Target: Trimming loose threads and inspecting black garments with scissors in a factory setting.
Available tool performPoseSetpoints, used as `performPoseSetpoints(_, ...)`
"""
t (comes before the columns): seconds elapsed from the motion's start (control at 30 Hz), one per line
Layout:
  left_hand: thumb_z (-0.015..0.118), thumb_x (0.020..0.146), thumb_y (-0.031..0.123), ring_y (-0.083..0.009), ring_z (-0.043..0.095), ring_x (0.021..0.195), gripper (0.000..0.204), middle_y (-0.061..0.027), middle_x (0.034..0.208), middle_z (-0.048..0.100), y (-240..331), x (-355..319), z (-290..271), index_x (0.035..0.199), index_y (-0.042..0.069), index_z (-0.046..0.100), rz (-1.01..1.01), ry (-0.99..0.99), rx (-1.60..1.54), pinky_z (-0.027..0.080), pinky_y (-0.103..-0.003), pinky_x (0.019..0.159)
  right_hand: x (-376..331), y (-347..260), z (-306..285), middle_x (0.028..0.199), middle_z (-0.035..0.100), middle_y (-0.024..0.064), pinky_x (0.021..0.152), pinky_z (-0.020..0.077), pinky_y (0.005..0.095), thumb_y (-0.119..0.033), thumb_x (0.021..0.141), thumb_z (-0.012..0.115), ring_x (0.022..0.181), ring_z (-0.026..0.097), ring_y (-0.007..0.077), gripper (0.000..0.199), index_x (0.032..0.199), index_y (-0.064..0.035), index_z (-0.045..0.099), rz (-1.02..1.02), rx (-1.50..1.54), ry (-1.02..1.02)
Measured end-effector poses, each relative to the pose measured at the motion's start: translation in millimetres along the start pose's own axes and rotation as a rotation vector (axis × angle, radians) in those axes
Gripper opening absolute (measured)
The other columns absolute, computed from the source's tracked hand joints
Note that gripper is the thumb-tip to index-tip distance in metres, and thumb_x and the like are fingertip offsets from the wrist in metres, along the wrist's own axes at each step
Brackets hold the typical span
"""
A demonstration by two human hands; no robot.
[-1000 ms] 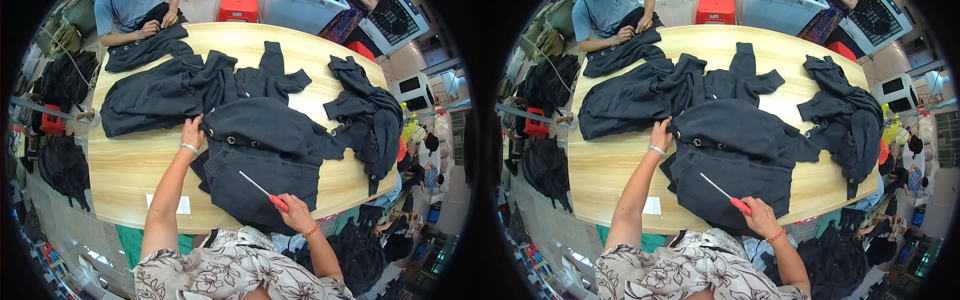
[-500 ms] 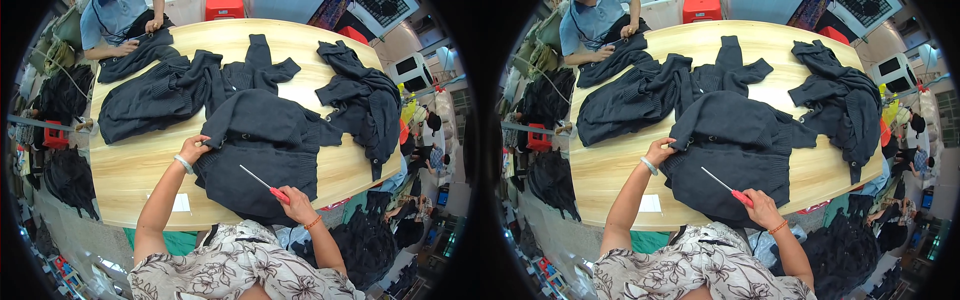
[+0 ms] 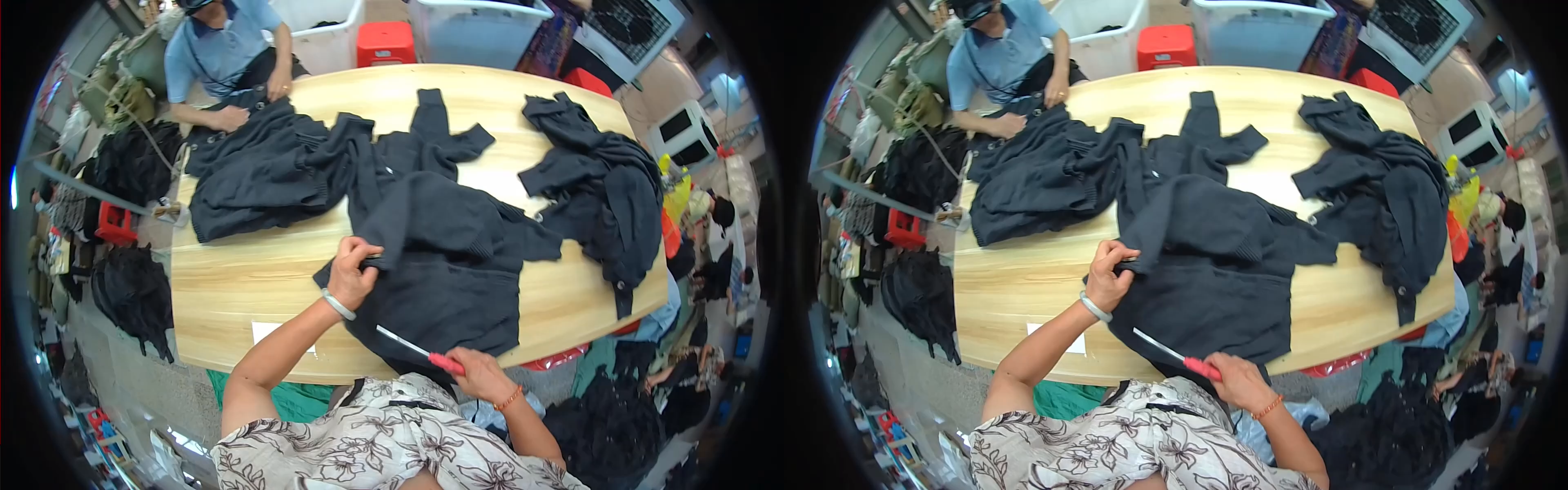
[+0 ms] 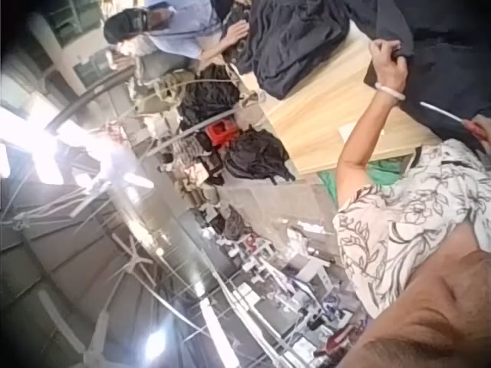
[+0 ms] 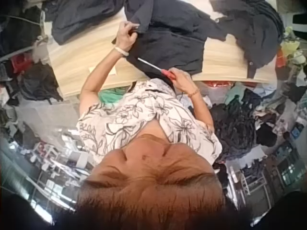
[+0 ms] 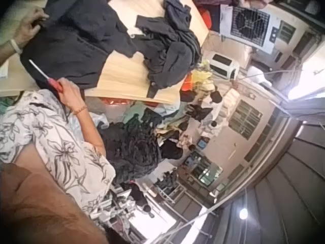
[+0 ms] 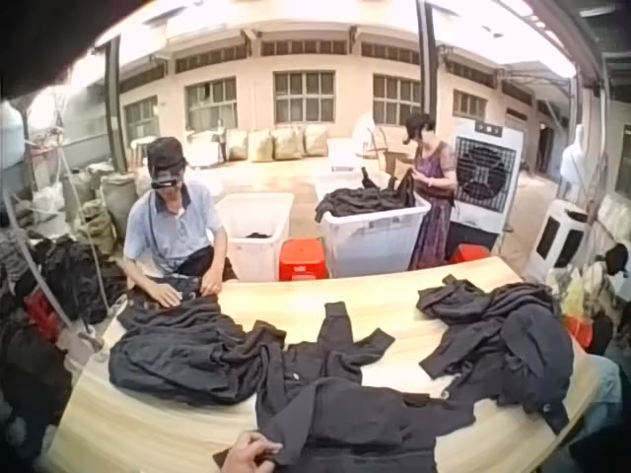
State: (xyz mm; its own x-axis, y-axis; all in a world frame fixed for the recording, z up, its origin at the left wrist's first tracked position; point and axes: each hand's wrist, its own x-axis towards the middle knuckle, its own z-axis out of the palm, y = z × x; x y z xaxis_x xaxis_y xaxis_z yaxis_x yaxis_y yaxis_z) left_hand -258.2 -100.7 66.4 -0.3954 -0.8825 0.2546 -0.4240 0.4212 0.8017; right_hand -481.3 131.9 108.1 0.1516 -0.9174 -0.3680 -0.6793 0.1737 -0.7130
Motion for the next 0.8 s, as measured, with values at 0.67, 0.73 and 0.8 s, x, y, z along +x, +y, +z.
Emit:
performPoseSetpoints(0.67,0.062,0.093,0.008,-0.0198,0.067,0.104,0.028,-0.0146,0.119,0.066,121,124,-273,0.12,0.0,0.062,0.386,0.536,-0.432,0.056,-0.031,0.091,170,-58,-109,0.114,0.066,0.0141,0.097,0.0451,0.0464,-0.015,0.081,0.067,0.11,0.06,0.0347,0.034,0.114,-0.0078,0.065,-0.519,-0.56,0.739)
performPoseSetpoints(0.73,0.064,0.093,0.01,-0.0211,0.069,0.098,0.027,-0.0142,0.115,0.068,92,139,-288,0.118,0.001,0.064,0.289,0.667,-0.433,0.059,-0.031,0.086,205,-77,-126,0.113,0.066,0.0168,0.096,0.0437,0.0484,-0.021,0.087,0.058,0.107,0.06,0.0351,0.03,0.111,-0.0066,0.066,-0.535,-0.706,0.838)
performPoseSetpoints(0.8,0.063,0.093,0.008,-0.0219,0.069,0.094,0.023,-0.0133,0.107,0.07,67,151,-319,0.115,0.001,0.065,0.199,0.978,-0.274,0.059,-0.032,0.082,238,-115,-141,0.11,0.067,0.0168,0.095,0.045,0.0463,-0.016,0.086,0.055,0.104,0.061,0.0348,0.028,0.11,-0.0062,0.066,-0.534,-0.945,0.82)
